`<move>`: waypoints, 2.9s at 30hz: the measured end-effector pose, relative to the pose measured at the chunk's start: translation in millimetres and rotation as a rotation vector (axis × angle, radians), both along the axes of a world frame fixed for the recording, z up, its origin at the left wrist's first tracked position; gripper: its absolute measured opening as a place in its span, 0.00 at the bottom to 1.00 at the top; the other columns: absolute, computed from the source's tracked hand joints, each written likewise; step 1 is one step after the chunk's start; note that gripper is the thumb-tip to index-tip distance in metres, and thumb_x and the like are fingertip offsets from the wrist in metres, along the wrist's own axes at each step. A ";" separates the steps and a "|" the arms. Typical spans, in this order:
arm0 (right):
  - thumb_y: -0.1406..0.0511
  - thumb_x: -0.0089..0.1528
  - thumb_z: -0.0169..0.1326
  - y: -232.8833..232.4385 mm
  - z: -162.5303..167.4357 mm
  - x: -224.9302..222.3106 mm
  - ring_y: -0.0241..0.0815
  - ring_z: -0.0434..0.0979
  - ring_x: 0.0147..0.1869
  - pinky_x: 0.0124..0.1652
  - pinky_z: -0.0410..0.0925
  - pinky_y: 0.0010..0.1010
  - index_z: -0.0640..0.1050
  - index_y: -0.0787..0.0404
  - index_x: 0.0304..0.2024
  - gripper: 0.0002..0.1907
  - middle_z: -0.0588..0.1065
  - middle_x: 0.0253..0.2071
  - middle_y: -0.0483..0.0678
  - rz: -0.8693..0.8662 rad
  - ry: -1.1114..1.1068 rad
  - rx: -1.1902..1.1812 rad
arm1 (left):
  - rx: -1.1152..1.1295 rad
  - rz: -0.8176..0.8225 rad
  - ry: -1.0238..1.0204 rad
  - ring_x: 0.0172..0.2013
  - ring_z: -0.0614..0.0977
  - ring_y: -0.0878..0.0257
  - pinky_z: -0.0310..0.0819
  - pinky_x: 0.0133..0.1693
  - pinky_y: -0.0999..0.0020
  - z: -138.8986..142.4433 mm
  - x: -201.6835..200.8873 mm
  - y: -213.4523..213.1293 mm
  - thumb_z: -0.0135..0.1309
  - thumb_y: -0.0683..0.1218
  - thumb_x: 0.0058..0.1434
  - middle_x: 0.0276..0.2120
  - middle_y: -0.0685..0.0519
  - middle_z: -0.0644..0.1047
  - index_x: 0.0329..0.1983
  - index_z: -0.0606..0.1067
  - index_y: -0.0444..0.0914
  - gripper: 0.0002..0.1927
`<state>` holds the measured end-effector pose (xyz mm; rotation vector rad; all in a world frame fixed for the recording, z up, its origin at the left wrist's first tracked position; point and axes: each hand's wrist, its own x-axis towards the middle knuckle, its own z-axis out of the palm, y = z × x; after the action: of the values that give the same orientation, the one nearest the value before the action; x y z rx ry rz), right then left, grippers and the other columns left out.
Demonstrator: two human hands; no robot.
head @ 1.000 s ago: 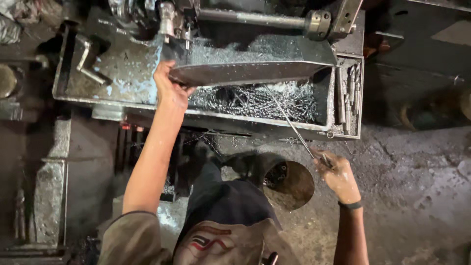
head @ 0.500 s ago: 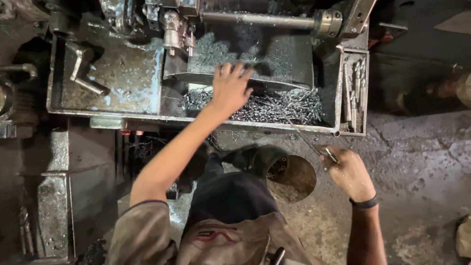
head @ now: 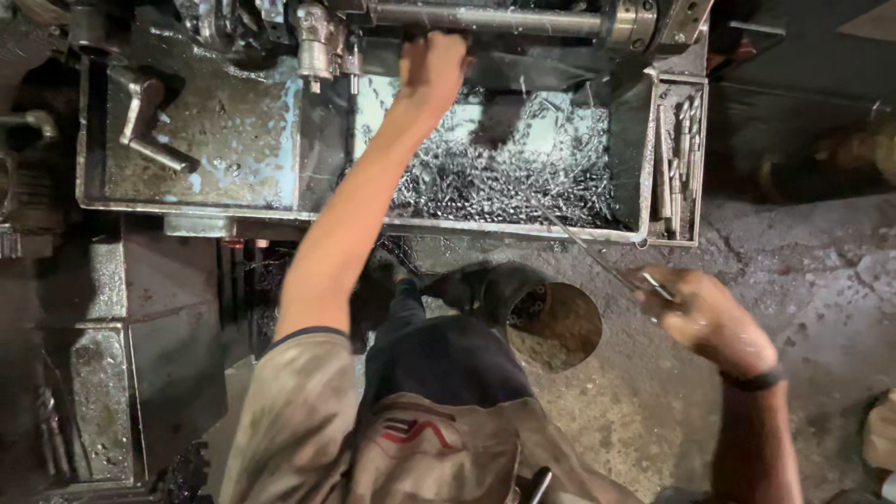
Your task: The person uses a metal rod to push metal shavings from a machine tray into a collection bin, then removes the tray and scrapes remaining shavings into the bin. The person also picks up small metal parts from the shavings and places them into the bin.
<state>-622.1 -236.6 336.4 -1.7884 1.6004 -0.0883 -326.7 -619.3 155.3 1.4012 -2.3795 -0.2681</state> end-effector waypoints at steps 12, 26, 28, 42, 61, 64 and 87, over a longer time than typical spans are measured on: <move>0.68 0.63 0.57 29.8 -14.7 -8.7 0.31 0.65 0.21 0.21 0.60 0.26 0.83 0.64 0.47 0.11 0.71 0.20 0.43 -0.589 -0.333 0.212 | 0.057 -0.017 -0.026 0.37 0.83 0.42 0.78 0.40 0.47 11.2 62.6 88.2 0.55 0.41 0.58 0.40 0.38 0.81 0.42 0.79 0.34 0.10; 0.71 0.62 0.54 36.0 -16.9 1.6 0.29 0.65 0.23 0.22 0.60 0.25 0.83 0.62 0.51 0.15 0.71 0.22 0.40 -0.655 -0.425 0.167 | 0.369 0.017 -0.459 0.51 0.80 0.43 0.79 0.46 0.50 3.6 80.0 132.2 0.61 0.47 0.59 0.48 0.42 0.79 0.43 0.82 0.35 0.13; 0.71 0.62 0.54 38.6 -14.4 1.9 0.29 0.65 0.23 0.23 0.62 0.25 0.82 0.62 0.52 0.16 0.71 0.21 0.40 -0.627 -0.405 0.130 | 0.454 0.062 -0.431 0.51 0.78 0.41 0.77 0.46 0.47 -0.5 80.3 132.3 0.57 0.50 0.62 0.50 0.41 0.77 0.45 0.80 0.34 0.16; 0.69 0.63 0.55 81.1 -20.3 28.9 0.30 0.65 0.21 0.22 0.61 0.26 0.82 0.61 0.54 0.16 0.71 0.20 0.42 -0.746 -0.407 0.080 | 0.217 0.123 -0.342 0.53 0.76 0.41 0.79 0.43 0.47 -16.9 75.7 140.2 0.63 0.47 0.55 0.48 0.40 0.78 0.41 0.81 0.33 0.15; 0.69 0.63 0.56 100.9 -44.0 45.5 0.30 0.66 0.21 0.22 0.61 0.26 0.81 0.63 0.54 0.16 0.73 0.22 0.42 -0.744 -0.481 -0.014 | 0.327 0.056 -0.551 0.61 0.67 0.36 0.74 0.50 0.46 30.6 75.9 143.9 0.69 0.66 0.49 0.58 0.40 0.71 0.44 0.81 0.33 0.35; 0.69 0.63 0.56 103.1 -46.7 46.4 0.29 0.66 0.22 0.23 0.62 0.25 0.81 0.63 0.54 0.16 0.72 0.22 0.42 -0.754 -0.480 -0.023 | 0.344 0.045 -0.513 0.61 0.69 0.38 0.75 0.52 0.48 17.5 76.1 139.4 0.68 0.66 0.52 0.57 0.40 0.73 0.48 0.81 0.33 0.35; 0.71 0.63 0.56 102.0 -44.6 63.8 0.28 0.63 0.21 0.21 0.57 0.24 0.81 0.65 0.52 0.15 0.71 0.21 0.41 -0.803 -0.518 -0.062 | 0.676 0.349 -0.333 0.53 0.81 0.51 0.77 0.52 0.57 17.0 78.8 124.7 0.65 0.71 0.48 0.51 0.46 0.79 0.50 0.79 0.39 0.38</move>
<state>-558.3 -134.6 291.8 -0.9390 1.8079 -0.8982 -247.9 -494.6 172.3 2.2859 -2.3292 -0.8589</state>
